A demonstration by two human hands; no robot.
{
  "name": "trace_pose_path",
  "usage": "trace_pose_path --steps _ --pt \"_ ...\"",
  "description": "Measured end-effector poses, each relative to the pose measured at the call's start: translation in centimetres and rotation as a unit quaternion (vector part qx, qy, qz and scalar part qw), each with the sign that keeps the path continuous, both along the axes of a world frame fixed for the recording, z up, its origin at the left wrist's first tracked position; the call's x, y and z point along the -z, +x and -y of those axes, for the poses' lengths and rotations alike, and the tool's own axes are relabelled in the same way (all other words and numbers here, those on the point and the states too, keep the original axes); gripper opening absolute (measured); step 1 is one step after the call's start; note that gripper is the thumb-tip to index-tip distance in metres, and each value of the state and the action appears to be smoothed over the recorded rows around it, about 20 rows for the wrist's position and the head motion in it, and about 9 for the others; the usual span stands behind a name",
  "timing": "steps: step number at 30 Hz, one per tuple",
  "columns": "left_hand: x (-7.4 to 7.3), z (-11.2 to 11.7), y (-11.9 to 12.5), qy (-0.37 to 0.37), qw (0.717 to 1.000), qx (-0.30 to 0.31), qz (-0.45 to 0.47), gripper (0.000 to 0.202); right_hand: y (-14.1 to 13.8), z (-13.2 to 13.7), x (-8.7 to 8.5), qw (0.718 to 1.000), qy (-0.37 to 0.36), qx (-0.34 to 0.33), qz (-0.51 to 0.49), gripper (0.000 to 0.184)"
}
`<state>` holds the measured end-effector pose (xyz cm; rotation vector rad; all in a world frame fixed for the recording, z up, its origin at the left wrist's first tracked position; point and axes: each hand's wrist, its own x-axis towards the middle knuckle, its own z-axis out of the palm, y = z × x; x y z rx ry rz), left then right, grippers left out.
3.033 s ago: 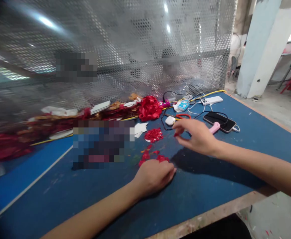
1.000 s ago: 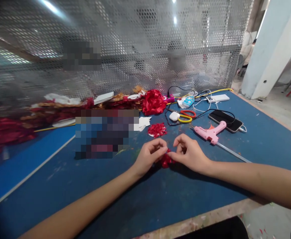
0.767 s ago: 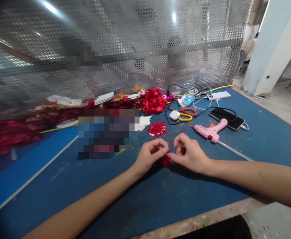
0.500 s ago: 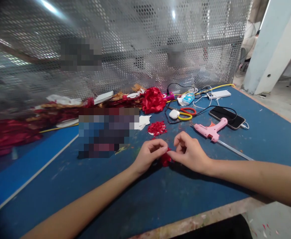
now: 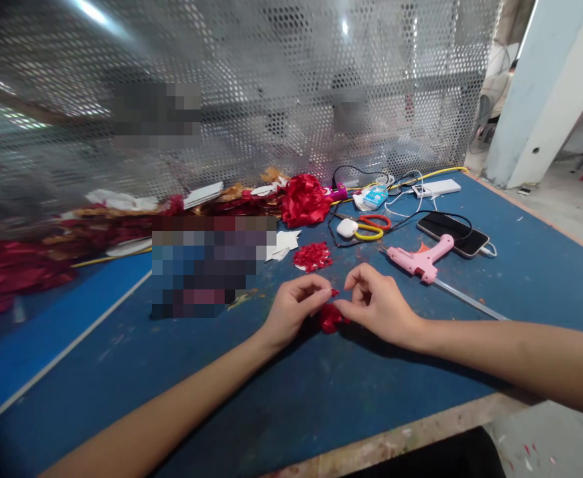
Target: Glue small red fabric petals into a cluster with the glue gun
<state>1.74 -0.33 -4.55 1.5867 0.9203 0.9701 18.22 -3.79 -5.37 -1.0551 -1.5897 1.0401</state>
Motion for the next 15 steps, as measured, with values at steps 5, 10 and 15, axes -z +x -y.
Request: trace_pose_path --steps 5,10,15 --pt "0.10 -0.02 -0.07 0.003 1.000 0.005 0.003 0.019 -0.03 -0.03 0.07 1.000 0.002 -0.001 0.022 0.018" --pt "0.00 0.01 -0.06 0.007 1.000 -0.002 -0.005 0.020 0.01 -0.16 0.25 0.999 -0.008 -0.006 0.043 0.020" --pt "0.34 0.01 0.06 0.037 0.999 -0.031 -0.010 0.020 0.03 -0.13 0.28 0.999 -0.002 -0.014 0.045 0.020"
